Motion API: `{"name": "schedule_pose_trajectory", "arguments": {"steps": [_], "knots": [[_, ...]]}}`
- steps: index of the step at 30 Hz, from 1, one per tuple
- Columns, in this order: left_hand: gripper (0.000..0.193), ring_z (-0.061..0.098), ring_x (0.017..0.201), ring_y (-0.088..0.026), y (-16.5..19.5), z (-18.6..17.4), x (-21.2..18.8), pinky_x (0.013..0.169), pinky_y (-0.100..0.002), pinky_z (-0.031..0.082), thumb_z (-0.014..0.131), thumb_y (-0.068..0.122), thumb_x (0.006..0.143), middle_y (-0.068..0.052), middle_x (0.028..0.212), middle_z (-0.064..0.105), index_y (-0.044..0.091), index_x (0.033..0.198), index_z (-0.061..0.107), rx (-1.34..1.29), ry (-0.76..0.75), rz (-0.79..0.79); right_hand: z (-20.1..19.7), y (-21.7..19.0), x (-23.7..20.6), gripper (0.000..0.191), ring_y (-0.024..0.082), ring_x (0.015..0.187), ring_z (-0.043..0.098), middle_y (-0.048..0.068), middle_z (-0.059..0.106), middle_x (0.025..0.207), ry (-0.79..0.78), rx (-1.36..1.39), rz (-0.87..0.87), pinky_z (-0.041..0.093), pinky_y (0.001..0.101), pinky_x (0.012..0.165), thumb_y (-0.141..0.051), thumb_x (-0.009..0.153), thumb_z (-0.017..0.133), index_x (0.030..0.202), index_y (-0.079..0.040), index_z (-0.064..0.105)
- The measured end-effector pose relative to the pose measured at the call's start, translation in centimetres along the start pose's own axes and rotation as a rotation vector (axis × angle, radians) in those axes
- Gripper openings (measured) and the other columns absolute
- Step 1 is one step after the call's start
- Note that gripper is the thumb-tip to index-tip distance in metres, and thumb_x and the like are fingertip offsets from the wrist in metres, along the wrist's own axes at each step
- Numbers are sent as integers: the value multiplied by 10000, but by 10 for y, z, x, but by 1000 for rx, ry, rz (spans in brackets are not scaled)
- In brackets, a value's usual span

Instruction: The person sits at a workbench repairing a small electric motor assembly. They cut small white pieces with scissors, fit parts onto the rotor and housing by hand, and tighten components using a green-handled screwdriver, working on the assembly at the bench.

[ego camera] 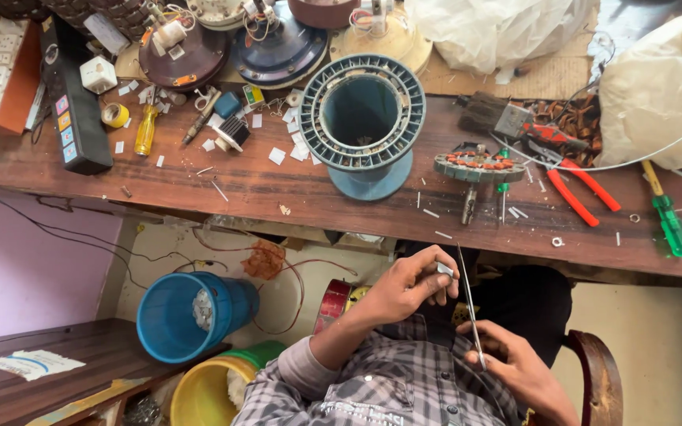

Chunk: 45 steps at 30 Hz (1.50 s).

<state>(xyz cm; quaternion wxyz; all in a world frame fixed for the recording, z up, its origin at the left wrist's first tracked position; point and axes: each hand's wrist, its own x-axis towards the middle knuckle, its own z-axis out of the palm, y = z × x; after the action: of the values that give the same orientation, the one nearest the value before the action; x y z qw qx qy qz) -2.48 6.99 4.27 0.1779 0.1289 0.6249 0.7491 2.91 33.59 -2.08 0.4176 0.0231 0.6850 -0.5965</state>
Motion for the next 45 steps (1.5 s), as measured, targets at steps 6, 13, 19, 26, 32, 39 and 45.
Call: {"name": "schedule_pose_trajectory", "arguments": {"steps": [6,13,19,26,32,39,45], "knots": [[93,655,828,-90,3,4,-2,732,-271,542,490,91,1100,-13,997,597,26,1138,544,100,-69,12,4,2,3,439,124,799,591,36,673,883,-21,-29,25,522,305,725,-187,822,794,1229,-64,681],[74,574,713,-72,-10,6,2,656,-238,492,506,103,1122,-30,865,565,42,1130,547,-4,162,12,-4,8,-1,459,137,799,594,54,678,869,61,51,20,506,313,724,-221,826,783,1245,-61,684],[94,546,628,-68,-14,6,5,588,-229,457,460,126,1134,-16,821,549,56,1161,517,-50,157,0,-12,11,-4,496,162,819,629,83,712,869,97,7,89,526,354,766,-268,814,775,1265,-90,669],[119,660,750,-99,-2,10,5,665,-245,503,417,166,1157,-6,867,597,65,1179,475,-124,1,-26,-12,10,-7,509,173,803,623,92,712,835,38,3,72,528,373,763,-275,800,791,1253,-92,647],[114,678,856,-106,2,16,4,716,-245,527,439,153,1133,-18,1068,596,66,1163,506,-67,7,17,-16,10,-15,508,166,790,621,80,723,819,47,-19,71,522,364,746,-250,784,789,1254,-85,693],[93,676,801,-105,11,16,8,686,-245,548,616,17,1016,-81,1206,671,6,1056,700,22,62,80,-19,12,-16,499,159,786,606,66,693,809,53,16,34,519,358,744,-251,790,793,1243,-99,649],[99,700,738,-108,6,12,7,635,-229,503,533,53,1072,-55,1011,742,26,1129,609,43,53,-16,-20,16,-16,492,145,764,586,50,664,781,65,33,16,504,339,726,-237,792,796,1239,-90,652]]}}
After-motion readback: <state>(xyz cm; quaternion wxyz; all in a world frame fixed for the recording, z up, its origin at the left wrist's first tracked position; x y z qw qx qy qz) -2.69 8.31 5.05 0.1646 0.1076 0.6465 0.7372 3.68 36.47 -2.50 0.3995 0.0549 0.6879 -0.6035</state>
